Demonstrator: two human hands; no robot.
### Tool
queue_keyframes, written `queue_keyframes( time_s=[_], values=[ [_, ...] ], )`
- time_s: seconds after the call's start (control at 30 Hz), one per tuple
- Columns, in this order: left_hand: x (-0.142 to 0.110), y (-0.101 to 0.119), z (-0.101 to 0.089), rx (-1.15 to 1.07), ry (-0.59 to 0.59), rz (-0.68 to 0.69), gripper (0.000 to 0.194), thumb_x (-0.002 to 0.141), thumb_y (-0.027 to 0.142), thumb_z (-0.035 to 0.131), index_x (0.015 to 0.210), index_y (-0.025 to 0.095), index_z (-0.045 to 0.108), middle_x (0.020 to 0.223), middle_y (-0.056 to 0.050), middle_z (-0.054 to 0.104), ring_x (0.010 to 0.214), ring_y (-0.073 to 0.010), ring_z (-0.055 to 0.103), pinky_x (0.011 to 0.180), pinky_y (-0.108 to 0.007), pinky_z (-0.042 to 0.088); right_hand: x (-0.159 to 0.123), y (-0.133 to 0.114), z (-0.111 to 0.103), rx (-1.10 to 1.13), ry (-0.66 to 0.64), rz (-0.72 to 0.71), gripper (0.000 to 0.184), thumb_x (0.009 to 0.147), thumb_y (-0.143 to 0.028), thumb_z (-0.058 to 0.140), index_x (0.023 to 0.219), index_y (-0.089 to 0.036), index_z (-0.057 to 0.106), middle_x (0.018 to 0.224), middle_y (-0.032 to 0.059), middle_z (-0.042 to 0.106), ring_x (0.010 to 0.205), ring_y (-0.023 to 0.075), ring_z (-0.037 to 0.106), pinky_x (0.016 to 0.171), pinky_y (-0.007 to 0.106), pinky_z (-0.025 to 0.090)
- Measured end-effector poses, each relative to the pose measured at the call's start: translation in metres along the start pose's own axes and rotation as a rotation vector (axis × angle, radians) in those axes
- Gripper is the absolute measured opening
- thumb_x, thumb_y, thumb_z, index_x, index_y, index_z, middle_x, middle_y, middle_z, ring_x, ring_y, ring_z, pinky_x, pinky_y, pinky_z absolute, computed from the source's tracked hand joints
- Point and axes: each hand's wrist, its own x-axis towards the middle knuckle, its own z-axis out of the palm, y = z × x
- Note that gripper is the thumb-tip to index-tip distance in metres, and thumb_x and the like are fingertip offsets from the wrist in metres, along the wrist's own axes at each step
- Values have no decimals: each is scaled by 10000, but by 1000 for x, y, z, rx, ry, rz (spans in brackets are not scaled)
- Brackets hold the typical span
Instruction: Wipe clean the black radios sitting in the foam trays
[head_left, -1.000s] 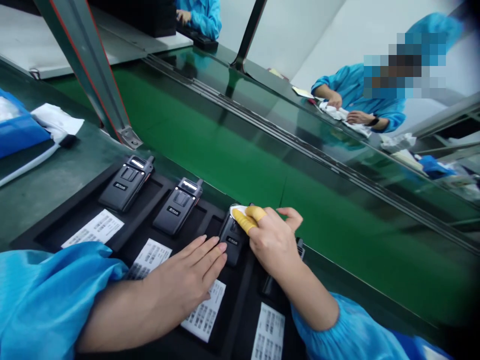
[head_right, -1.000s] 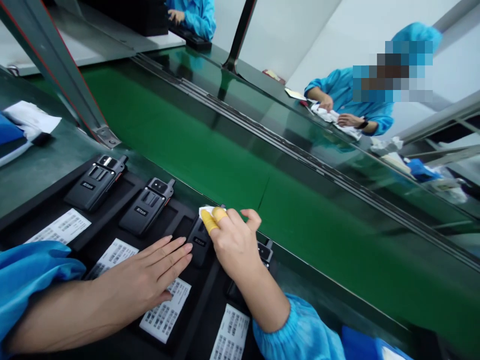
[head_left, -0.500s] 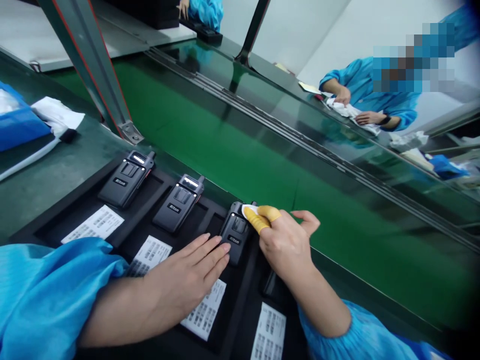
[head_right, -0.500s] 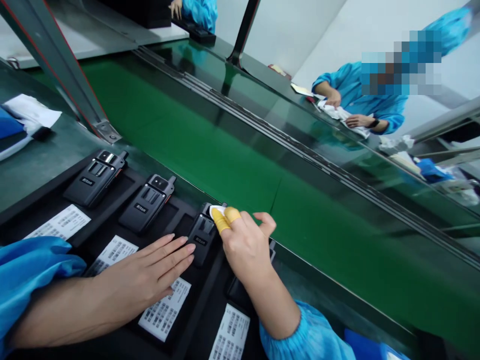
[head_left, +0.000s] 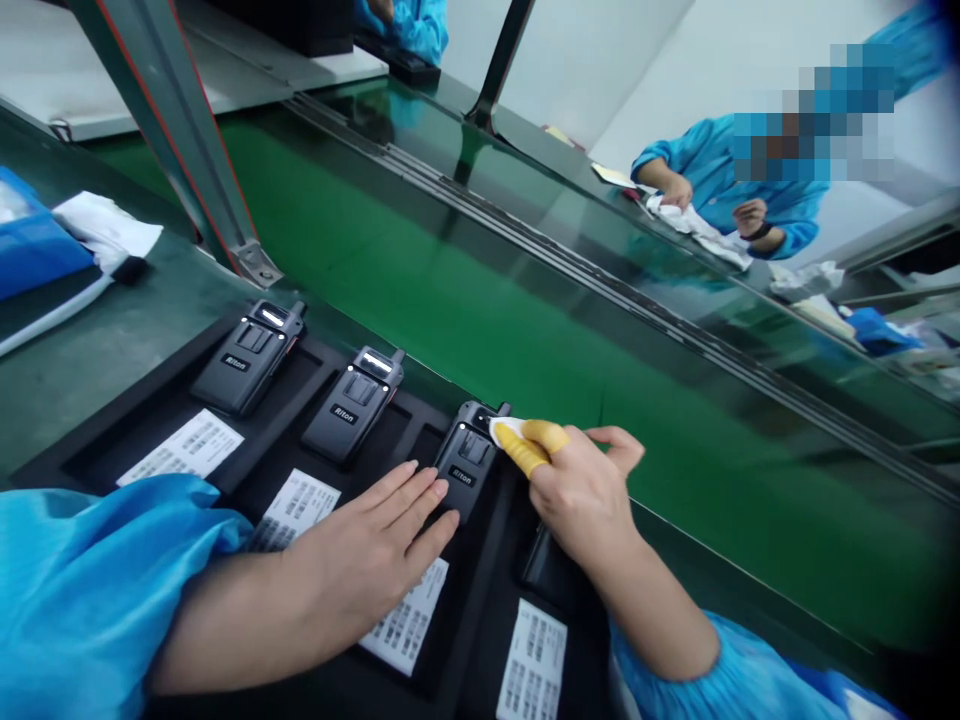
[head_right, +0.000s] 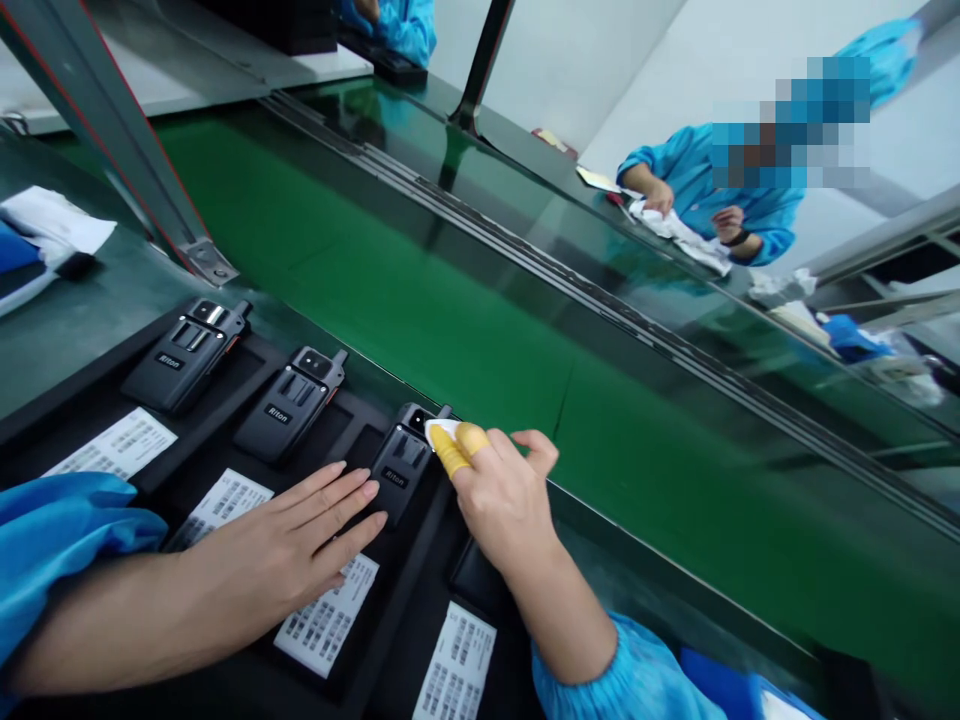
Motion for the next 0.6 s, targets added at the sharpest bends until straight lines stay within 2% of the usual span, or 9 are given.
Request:
queue_keyframes(
  time_s=[0.13, 0.27, 0.37, 0.43, 0.6],
  values=[
    [-1, 0, -1, 42, 0, 21, 359, 877, 144, 451, 1214, 67, 547, 1266, -173, 601, 1204, -278, 548, 1072, -442, 333, 3, -1, 0, -70, 19, 120, 291, 809, -31, 472, 785, -212, 699, 885, 19, 676, 716, 139, 487, 826, 402, 213],
    [-4, 3, 4, 56, -24, 18, 385, 872, 185, 498, 1239, 71, 531, 1325, -177, 555, 1269, -289, 485, 1115, -449, 280, 23, -22, 4, -24, 14, 55, 258, 815, -51, 496, 786, -206, 699, 872, 30, 661, 738, 151, 491, 836, 401, 206],
    [-7, 5, 6, 50, -66, -13, 447, 858, 214, 537, 1284, 82, 500, 1393, -179, 488, 1331, -310, 403, 1144, -470, 224, 29, -32, 7, -22, -2, 75, 270, 817, -49, 483, 741, -202, 692, 821, 27, 638, 724, 151, 482, 841, 406, 194],
    [-7, 5, 5, 30, -68, -13, 442, 865, 208, 520, 1288, 83, 496, 1392, -179, 489, 1334, -300, 402, 1142, -465, 231, 26, -32, 6, -40, -19, 108, 289, 802, -30, 466, 745, -200, 693, 831, 29, 635, 721, 152, 479, 842, 411, 194],
    [-4, 3, -2, 46, -33, 19, 378, 877, 106, 401, 1224, 41, 537, 1303, -183, 571, 1245, -278, 515, 1081, -453, 334, 4, -26, 0, -91, -44, 138, 314, 750, 6, 443, 714, -192, 684, 810, 33, 639, 694, 155, 467, 825, 414, 215]
  ],
)
